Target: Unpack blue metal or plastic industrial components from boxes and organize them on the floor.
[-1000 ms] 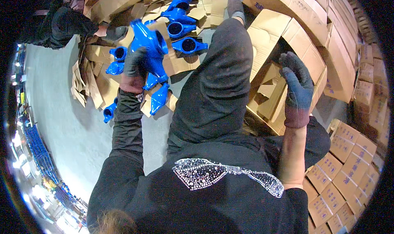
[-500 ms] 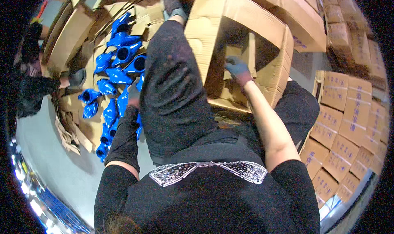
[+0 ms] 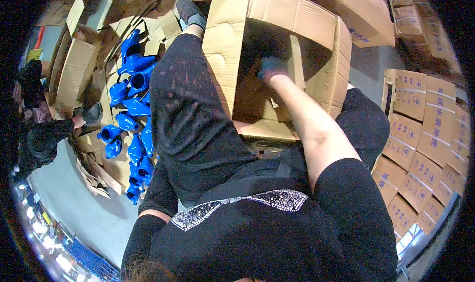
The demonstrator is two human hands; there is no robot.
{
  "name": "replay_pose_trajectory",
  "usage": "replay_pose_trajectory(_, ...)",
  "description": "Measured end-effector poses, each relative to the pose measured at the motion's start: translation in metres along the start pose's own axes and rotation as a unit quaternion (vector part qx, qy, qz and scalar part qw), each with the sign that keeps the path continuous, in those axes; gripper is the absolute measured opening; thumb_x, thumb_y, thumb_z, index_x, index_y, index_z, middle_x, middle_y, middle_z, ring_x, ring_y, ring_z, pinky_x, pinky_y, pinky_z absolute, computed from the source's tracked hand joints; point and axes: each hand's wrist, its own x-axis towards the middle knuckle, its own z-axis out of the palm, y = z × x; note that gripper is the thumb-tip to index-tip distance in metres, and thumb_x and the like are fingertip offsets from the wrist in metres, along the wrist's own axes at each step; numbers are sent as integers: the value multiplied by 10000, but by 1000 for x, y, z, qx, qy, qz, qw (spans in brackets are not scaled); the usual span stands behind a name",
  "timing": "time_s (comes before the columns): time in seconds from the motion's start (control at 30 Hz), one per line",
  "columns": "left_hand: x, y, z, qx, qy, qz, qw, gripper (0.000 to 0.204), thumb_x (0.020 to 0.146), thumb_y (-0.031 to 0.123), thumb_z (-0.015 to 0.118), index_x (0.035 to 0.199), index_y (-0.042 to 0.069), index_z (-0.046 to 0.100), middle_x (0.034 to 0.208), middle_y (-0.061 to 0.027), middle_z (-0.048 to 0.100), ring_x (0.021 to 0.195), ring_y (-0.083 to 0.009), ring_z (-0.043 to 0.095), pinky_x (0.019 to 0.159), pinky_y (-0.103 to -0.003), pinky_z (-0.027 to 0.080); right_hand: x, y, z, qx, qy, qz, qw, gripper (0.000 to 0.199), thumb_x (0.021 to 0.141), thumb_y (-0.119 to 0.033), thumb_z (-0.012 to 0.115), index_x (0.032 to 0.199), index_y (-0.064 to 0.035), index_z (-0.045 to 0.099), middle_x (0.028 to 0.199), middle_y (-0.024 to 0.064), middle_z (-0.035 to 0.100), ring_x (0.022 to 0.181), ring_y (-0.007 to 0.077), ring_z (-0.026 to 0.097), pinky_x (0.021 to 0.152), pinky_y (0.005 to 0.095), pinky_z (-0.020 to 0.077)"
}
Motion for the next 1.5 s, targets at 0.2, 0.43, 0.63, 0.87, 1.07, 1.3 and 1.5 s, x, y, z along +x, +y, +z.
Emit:
replay_pose_trajectory(0.2, -18, 26, -30, -123, 31, 7, 992, 622, 812, 355, 616, 1317, 65, 399, 1245, -204, 474, 1058, -327, 544, 828, -394, 478, 0, -31, -5, 45, 36, -2, 998, 275, 824, -134, 513, 1072, -43, 589, 1152, 184, 575, 1132, 344, 523, 935, 435, 431)
replay_pose_trajectory(0.43, 5, 65, -85, -264, 93, 33, 960, 530, 836, 289, 619, 1265, 22, 460, 1174, -176, 546, 988, -279, 597, 776, -351, 509, 37, -37, 41, 81, -14, 63, 995, 272, 851, -135, 471, 1065, -36, 608, 1146, 222, 580, 1073, 347, 564, 905, 398, 457)
replay_pose_trajectory(0.63, -9, 154, -121, -448, 121, 191, 865, 322, 928, 190, 498, 1190, 4, 525, 1117, -114, 597, 1002, -201, 594, 812, -308, 510, 32, 25, 34, 165, 26, -227, 959, 190, 792, -96, 534, 932, -34, 648, 978, 117, 648, 815, 289, 606, 809, 347, 481)
replay_pose_trajectory(0.87, -44, 273, -105, -466, 60, 295, 832, 291, 904, 165, 537, 1129, -17, 559, 1043, -114, 625, 931, -192, 603, 820, -292, 481, -105, 38, -68, 839, 49, -158, 518, 226, 787, -159, 575, 971, -29, 587, 911, 75, 621, 827, 205, 611, 795, 333, 500)
replay_pose_trajectory(1.07, -86, 307, -68, -542, -237, 154, 791, 409, 862, 237, 602, 1198, 22, 514, 1104, -95, 599, 997, -195, 582, 875, -320, 464, -193, 36, -98, 868, 63, -190, 454, 224, 800, -209, 591, 960, -53, 607, 1024, 67, 634, 906, 202, 601, 863, 373, 479)
replay_pose_trajectory(1.3, -100, 280, 10, -598, -388, 162, 682, 608, 779, 260, 710, 1265, 47, 414, 1053, -73, 569, 927, -177, 582, 801, -312, 503, -214, 19, -114, 720, -37, -195, 665, 406, 792, -160, 573, 1158, 14, 542, 1046, 71, 612, 941, 147, 572, 867, 272, 442)
replay_pose_trajectory(1.5, -71, 252, 20, -636, -331, 169, 676, 611, 770, 230, 723, 1265, 51, 413, 1095, -88, 574, 954, -177, 591, 834, -326, 511, -226, -33, -124, 643, 67, -197, 737, 523, 811, -189, 625, 1275, -8, 469, 1153, 75, 578, 1009, 151, 557, 910, 281, 426)
